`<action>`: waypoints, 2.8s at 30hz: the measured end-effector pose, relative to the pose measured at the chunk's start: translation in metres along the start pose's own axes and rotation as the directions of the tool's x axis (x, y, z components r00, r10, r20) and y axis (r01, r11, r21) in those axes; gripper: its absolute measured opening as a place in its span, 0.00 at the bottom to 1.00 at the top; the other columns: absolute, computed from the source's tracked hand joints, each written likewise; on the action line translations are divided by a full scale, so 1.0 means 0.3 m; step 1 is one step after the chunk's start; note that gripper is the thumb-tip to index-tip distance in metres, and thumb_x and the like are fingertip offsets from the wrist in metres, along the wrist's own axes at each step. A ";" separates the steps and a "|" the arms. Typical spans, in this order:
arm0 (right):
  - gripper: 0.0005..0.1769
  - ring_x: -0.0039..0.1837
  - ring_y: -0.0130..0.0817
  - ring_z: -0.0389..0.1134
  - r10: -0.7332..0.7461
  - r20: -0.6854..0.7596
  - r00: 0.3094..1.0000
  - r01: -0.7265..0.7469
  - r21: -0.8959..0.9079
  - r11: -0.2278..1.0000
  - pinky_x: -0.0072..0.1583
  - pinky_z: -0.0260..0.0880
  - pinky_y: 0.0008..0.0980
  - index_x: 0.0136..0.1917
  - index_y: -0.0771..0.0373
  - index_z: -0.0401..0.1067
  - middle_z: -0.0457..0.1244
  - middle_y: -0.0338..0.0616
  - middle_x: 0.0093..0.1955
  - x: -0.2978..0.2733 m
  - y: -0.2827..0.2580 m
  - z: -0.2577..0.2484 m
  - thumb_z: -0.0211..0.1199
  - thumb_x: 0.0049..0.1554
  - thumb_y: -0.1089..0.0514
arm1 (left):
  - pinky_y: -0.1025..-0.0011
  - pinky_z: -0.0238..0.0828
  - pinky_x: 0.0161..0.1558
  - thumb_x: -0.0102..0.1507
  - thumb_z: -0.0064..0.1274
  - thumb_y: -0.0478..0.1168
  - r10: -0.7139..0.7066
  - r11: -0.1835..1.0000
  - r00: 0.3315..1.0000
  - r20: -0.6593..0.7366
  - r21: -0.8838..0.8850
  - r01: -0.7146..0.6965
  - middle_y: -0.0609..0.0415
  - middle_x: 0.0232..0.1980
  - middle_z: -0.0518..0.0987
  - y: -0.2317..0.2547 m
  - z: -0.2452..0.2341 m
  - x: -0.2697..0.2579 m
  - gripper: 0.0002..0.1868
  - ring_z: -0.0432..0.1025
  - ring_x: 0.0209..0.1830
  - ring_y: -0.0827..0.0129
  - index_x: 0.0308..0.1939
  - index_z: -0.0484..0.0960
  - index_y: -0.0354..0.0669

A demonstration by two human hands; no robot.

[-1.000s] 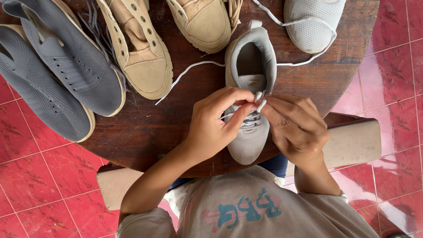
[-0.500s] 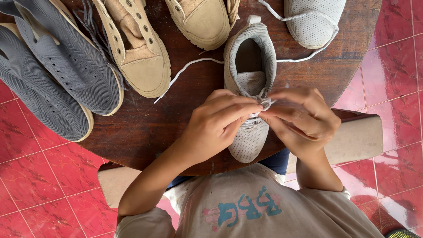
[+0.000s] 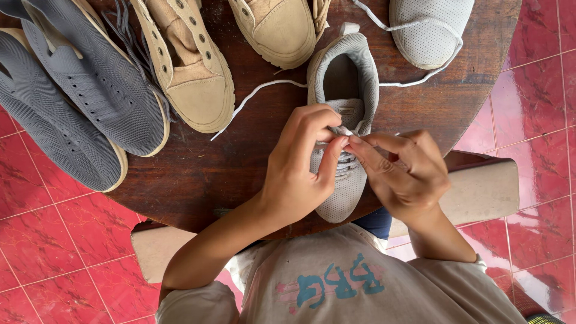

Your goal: The person removes a white shoelace from a white sneaker, then re-laces the same shoe by threading the lace through the eyelets and tying a knot. Other shoes remain on the table but are not handled.

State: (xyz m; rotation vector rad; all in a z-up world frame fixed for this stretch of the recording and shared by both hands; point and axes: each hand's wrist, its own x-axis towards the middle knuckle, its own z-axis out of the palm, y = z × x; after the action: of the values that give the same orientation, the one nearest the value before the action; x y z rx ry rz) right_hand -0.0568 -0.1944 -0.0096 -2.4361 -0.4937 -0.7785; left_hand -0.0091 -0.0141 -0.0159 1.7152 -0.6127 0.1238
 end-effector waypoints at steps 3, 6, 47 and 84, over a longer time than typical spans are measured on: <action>0.18 0.45 0.38 0.60 -0.054 0.098 0.994 0.067 -0.140 0.988 0.45 0.62 0.35 0.58 0.70 0.79 0.68 0.47 0.52 0.002 -0.014 -0.007 0.75 0.53 0.70 | 0.59 0.72 0.58 0.63 0.53 0.23 0.147 0.978 0.982 0.117 0.129 -0.162 0.37 0.60 0.70 0.017 -0.022 -0.005 0.22 0.74 0.54 0.54 0.60 0.69 0.33; 0.15 0.48 0.43 0.63 -0.012 0.197 0.980 0.040 -0.143 0.989 0.48 0.64 0.38 0.57 0.70 0.76 0.65 0.48 0.53 0.019 -0.016 -0.034 0.72 0.56 0.70 | 0.52 0.70 0.58 0.61 0.54 0.24 0.342 0.805 0.923 0.174 0.453 -0.384 0.38 0.58 0.72 0.020 -0.026 -0.018 0.22 0.74 0.51 0.60 0.59 0.72 0.37; 0.50 0.53 0.55 0.69 0.621 0.262 0.739 -0.561 -0.270 0.782 0.49 0.71 0.47 0.71 0.72 0.60 0.65 0.58 0.53 -0.077 -0.088 0.047 0.69 0.52 0.32 | 0.58 0.74 0.42 0.74 0.38 0.48 -0.447 0.888 0.877 0.177 0.204 0.412 0.37 0.43 0.83 -0.046 -0.042 -0.054 0.20 0.80 0.42 0.49 0.58 0.73 0.35; 0.42 0.65 0.49 0.68 0.687 -0.297 0.663 -0.687 0.122 0.716 0.66 0.66 0.42 0.70 0.69 0.63 0.66 0.56 0.64 -0.099 0.346 -0.217 0.76 0.47 0.56 | 0.45 0.62 0.52 0.62 0.55 0.47 0.175 0.683 0.889 0.423 0.598 -0.419 0.36 0.45 0.77 -0.287 0.346 0.450 0.22 0.66 0.54 0.49 0.22 0.85 0.32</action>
State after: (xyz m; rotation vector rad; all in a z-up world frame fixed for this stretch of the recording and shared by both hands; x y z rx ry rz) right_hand -0.0570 -0.3200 -0.0216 -2.1558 0.5527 -0.7907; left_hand 0.1202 -0.1464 -0.0628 2.3606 -1.2257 0.3312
